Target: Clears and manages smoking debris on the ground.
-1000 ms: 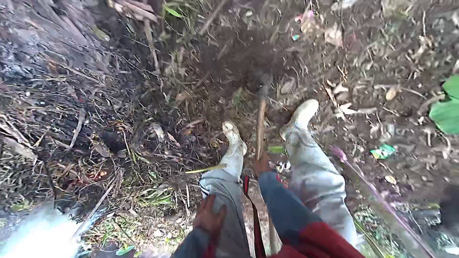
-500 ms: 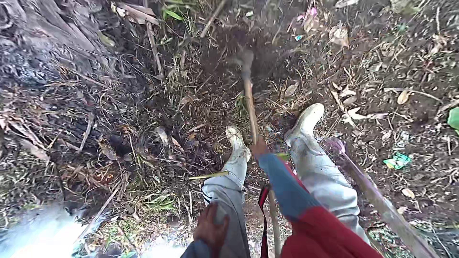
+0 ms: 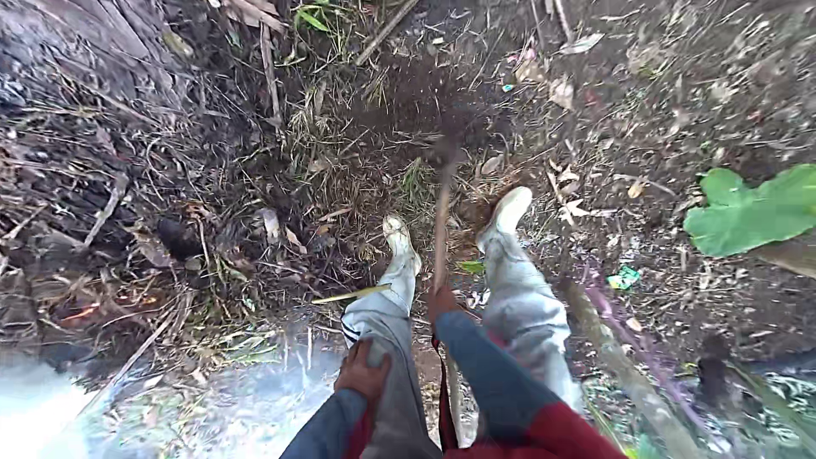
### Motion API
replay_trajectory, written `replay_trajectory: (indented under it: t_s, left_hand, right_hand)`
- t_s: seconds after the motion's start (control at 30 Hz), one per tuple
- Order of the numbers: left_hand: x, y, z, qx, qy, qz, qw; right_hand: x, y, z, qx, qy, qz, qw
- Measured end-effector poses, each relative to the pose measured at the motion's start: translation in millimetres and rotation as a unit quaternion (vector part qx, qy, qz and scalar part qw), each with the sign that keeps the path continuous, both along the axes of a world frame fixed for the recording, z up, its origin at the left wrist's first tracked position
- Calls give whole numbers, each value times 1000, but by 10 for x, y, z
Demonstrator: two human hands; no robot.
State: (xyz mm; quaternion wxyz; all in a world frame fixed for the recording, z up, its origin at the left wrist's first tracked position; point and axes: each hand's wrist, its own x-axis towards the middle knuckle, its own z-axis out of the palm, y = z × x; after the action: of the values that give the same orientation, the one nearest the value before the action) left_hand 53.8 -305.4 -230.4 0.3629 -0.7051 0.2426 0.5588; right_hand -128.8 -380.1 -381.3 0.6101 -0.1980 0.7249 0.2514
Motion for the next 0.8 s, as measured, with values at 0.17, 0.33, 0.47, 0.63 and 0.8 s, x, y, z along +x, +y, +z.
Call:
replay_trajectory:
  t_s: [0.17, 0.33, 0.47, 0.63, 0.8]
  left_hand:
    - [-256, 94, 75, 3, 8, 55, 998]
    - [-515, 195, 265, -44, 17, 120, 992]
    - [-733, 567, 642, -87, -8, 140, 986]
    - [-713, 1005, 734, -34, -93, 253, 962]
    - [-487, 906, 685, -14, -37, 226, 973]
  right_hand:
    - [176, -50, 825, 90, -116, 170, 974]
    - [-47, -756, 895, -2, -89, 253, 963]
    - [-506, -1389, 845, -99, 13, 194, 976]
    - [-353, -1376, 596, -206, 174, 5, 963]
    - [1379, -1983, 1730, 192, -38, 301, 933]
